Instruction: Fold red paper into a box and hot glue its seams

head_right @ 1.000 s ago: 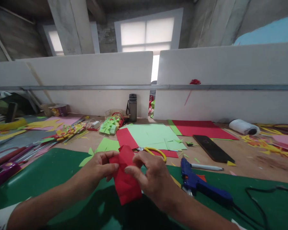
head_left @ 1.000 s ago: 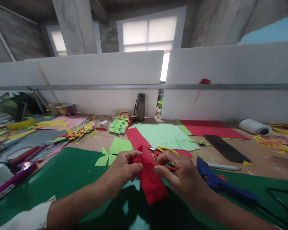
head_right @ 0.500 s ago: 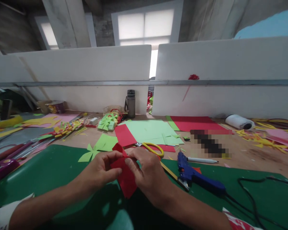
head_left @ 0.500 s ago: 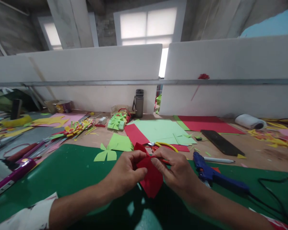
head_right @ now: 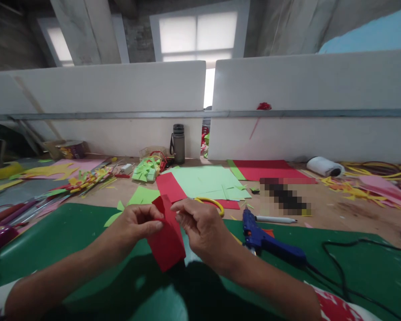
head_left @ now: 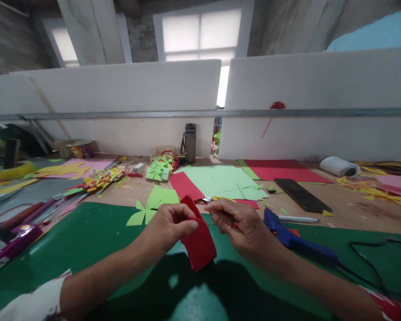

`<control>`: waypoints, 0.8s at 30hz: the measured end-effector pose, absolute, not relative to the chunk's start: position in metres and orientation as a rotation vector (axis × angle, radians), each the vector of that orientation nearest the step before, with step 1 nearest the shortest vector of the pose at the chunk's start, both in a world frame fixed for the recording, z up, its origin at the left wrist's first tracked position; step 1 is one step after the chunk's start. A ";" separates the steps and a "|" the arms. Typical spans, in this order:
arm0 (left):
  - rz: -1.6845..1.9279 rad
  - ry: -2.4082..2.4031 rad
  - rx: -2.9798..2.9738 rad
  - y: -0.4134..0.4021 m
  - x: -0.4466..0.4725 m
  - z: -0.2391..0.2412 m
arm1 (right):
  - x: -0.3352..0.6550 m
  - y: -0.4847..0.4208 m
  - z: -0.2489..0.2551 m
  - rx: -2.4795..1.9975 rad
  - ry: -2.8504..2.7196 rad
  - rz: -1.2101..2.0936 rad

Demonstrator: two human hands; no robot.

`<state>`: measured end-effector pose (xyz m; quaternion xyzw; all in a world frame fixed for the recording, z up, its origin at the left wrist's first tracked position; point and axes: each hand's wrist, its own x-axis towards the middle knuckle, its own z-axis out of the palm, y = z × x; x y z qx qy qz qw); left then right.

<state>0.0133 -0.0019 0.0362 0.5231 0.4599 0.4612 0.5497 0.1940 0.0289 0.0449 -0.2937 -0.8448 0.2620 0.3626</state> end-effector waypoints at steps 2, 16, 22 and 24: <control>1.087 1.087 1.186 -0.004 0.015 0.038 | 0.195 0.029 0.046 -0.792 -2.182 0.714; 1.019 1.028 0.969 -0.010 0.017 0.031 | 0.189 0.018 0.042 -0.842 -2.252 0.792; 0.970 1.001 0.961 -0.008 0.013 0.031 | 0.189 0.016 0.039 -0.819 -2.270 0.800; 0.946 1.027 0.970 -0.007 0.012 0.032 | 0.189 0.015 0.040 -0.823 -2.276 0.824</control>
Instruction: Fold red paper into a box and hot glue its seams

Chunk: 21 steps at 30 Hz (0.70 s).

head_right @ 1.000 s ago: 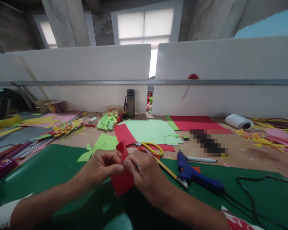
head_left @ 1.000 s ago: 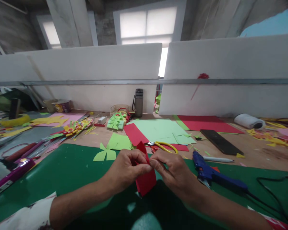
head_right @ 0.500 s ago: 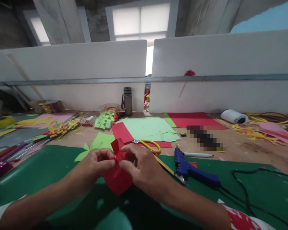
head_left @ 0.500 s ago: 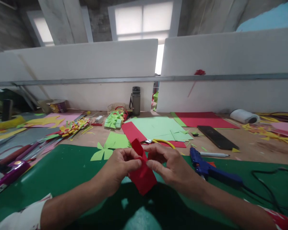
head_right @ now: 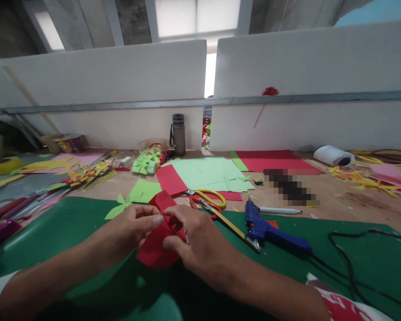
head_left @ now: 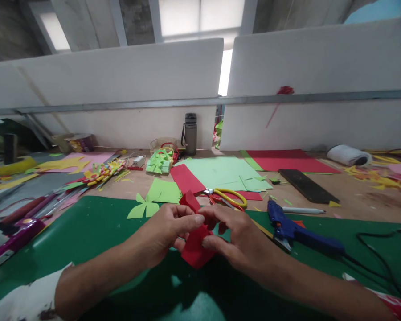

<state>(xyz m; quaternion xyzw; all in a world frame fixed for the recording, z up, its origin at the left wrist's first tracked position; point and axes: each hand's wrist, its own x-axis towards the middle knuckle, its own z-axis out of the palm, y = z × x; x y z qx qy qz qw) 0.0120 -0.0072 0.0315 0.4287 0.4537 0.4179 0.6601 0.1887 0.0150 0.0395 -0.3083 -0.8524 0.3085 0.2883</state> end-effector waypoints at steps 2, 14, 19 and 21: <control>0.925 1.021 0.956 -0.007 0.012 0.032 | 0.188 0.014 0.041 -0.838 -2.275 0.849; 0.855 0.998 0.907 -0.012 0.012 0.024 | 0.194 0.013 0.039 -0.903 -2.191 1.074; 0.866 1.007 0.885 -0.014 0.013 0.023 | 0.196 0.013 0.032 -0.947 -2.206 1.012; 0.889 1.009 0.872 -0.015 0.013 0.022 | 0.196 0.013 0.029 -0.938 -2.224 0.988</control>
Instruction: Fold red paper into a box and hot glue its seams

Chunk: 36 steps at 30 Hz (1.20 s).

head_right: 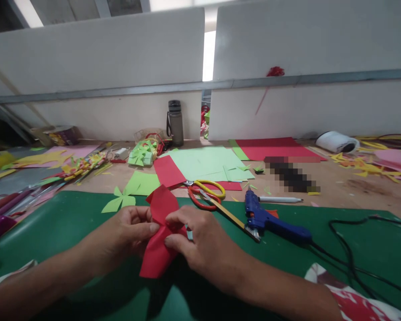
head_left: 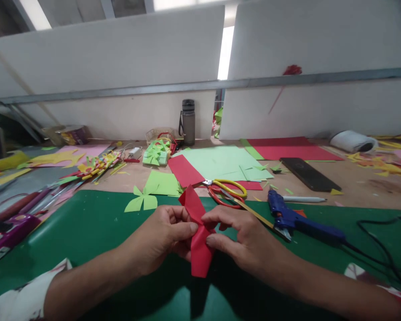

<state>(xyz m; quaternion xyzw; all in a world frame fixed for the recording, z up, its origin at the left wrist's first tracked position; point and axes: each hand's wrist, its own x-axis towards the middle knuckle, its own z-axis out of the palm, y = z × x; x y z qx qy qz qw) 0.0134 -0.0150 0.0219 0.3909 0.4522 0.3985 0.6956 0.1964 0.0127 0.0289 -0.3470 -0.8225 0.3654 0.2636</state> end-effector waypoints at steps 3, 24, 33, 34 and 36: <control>0.898 1.000 0.849 -0.017 0.015 0.022 | 0.196 0.012 0.026 -0.901 -2.238 0.948; 0.908 0.836 0.725 -0.024 0.025 0.019 | 0.216 -0.009 0.020 -0.464 -2.309 -0.037; 0.987 0.902 0.870 -0.025 0.030 0.014 | 0.212 -0.004 0.007 -0.577 -2.396 -0.216; 0.998 0.925 0.887 -0.025 0.030 0.015 | 0.212 -0.004 0.009 -0.561 -2.409 -0.152; 1.005 0.954 0.907 -0.024 0.029 0.017 | 0.214 -0.003 0.014 -0.525 -2.400 0.012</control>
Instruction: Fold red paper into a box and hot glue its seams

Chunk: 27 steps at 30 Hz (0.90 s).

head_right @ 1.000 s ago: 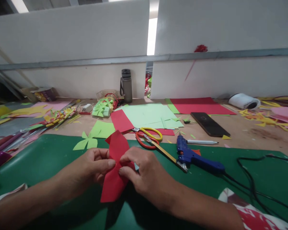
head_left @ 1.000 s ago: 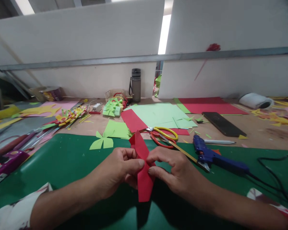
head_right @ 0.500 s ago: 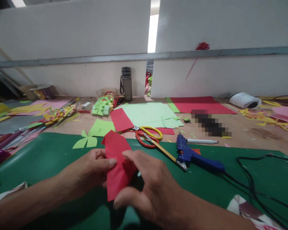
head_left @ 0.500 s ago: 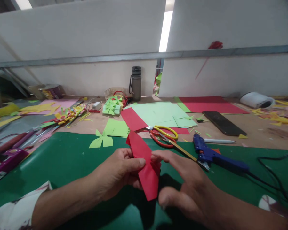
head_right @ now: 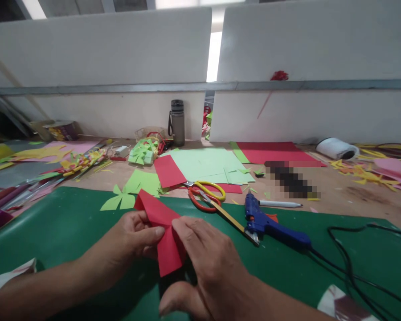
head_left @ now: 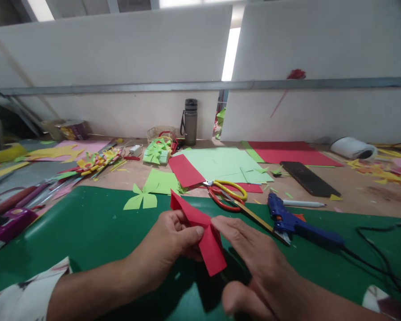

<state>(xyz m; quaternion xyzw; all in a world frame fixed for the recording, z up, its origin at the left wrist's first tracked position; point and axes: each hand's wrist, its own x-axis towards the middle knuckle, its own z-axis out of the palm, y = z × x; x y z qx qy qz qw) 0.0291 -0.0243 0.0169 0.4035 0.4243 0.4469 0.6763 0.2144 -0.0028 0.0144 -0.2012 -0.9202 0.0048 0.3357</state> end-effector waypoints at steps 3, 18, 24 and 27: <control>1.002 0.961 0.920 -0.023 0.029 0.019 | 0.216 0.003 0.015 -0.545 -2.319 0.217; 0.980 0.878 0.877 -0.018 0.027 0.010 | 0.207 0.022 0.003 -0.641 -2.218 0.774; 0.978 0.835 0.838 -0.020 0.028 0.010 | 0.210 0.018 0.011 -0.619 -2.269 0.678; 0.996 0.834 0.834 -0.020 0.029 0.014 | 0.211 0.012 0.017 -0.480 -2.297 0.320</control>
